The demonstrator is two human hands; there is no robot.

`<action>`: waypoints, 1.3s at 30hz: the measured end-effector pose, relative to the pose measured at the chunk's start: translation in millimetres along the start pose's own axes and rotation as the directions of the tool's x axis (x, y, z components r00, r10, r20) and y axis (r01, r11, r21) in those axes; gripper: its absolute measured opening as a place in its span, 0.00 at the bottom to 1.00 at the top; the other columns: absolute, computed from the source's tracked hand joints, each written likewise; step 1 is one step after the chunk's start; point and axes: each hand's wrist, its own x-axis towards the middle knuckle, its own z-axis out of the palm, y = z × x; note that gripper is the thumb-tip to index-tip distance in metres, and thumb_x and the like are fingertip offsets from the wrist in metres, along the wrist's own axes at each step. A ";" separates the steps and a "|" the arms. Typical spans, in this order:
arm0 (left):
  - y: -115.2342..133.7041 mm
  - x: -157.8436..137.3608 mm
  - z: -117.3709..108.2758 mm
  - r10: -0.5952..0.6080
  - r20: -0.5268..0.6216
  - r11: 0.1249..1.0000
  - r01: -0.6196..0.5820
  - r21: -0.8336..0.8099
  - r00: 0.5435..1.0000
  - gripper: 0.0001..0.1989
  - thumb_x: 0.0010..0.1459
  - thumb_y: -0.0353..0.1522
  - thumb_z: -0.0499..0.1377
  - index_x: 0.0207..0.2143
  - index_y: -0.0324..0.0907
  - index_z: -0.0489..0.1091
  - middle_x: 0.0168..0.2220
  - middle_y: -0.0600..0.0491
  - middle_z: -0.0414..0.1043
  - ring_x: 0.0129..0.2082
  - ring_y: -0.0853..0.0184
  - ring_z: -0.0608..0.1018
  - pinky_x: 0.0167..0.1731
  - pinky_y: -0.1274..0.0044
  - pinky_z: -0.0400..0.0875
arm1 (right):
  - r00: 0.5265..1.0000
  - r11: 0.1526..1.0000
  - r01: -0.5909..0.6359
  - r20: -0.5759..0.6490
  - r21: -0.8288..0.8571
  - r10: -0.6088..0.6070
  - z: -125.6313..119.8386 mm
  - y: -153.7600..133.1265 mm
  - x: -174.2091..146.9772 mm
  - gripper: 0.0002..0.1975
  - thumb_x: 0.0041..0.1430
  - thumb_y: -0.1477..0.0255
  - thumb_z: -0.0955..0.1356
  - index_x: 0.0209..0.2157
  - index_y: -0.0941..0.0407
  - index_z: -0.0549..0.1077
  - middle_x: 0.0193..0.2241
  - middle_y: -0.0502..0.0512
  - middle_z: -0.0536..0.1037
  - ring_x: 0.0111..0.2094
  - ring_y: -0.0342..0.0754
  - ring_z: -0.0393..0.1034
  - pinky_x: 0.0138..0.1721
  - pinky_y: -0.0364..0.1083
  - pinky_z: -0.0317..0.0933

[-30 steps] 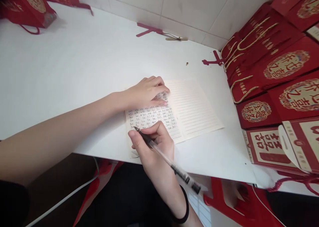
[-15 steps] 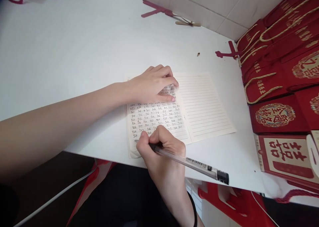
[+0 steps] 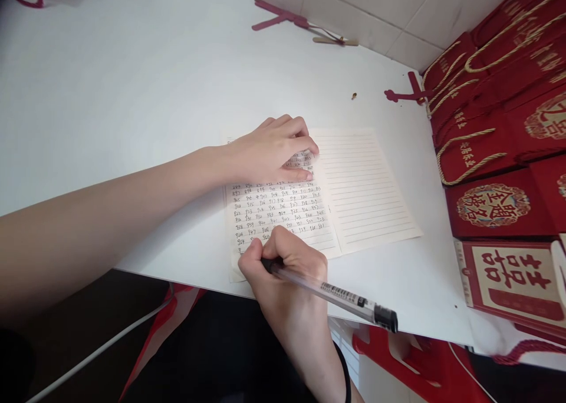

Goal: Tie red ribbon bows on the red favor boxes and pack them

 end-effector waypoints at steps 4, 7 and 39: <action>-1.3 0.6 0.9 0.004 -0.013 1.000 -0.004 -0.016 1.000 0.15 0.50 0.39 0.60 0.40 0.43 0.69 0.44 0.52 0.63 0.52 0.56 0.63 0.55 0.62 0.53 | 0.998 0.998 -0.055 -0.026 -0.009 0.055 0.1 -1.8 0.4 0.17 0.52 0.77 0.65 0.17 0.57 0.52 0.14 0.43 0.54 0.16 0.36 0.47 0.16 0.36 0.46; -1.2 0.6 0.7 -0.011 -0.019 0.999 0.010 -0.049 1.000 0.15 0.49 0.39 0.61 0.39 0.42 0.69 0.43 0.52 0.63 0.52 0.55 0.64 0.56 0.61 0.52 | 0.999 0.999 -0.033 -0.042 -0.019 0.032 0.6 -2.1 0.2 0.17 0.51 0.78 0.65 0.17 0.57 0.52 0.14 0.43 0.54 0.17 0.36 0.47 0.16 0.36 0.46; -0.9 -4.3 -0.8 0.010 0.034 0.985 -0.016 0.174 0.999 0.21 0.55 0.43 0.55 0.47 0.40 0.69 0.46 0.46 0.66 0.48 0.58 0.66 0.51 0.65 0.59 | 0.959 0.458 -0.154 0.020 0.875 0.283 -7.7 14.1 0.5 0.22 0.57 0.66 0.68 0.19 0.56 0.52 0.12 0.43 0.52 0.17 0.38 0.46 0.19 0.38 0.48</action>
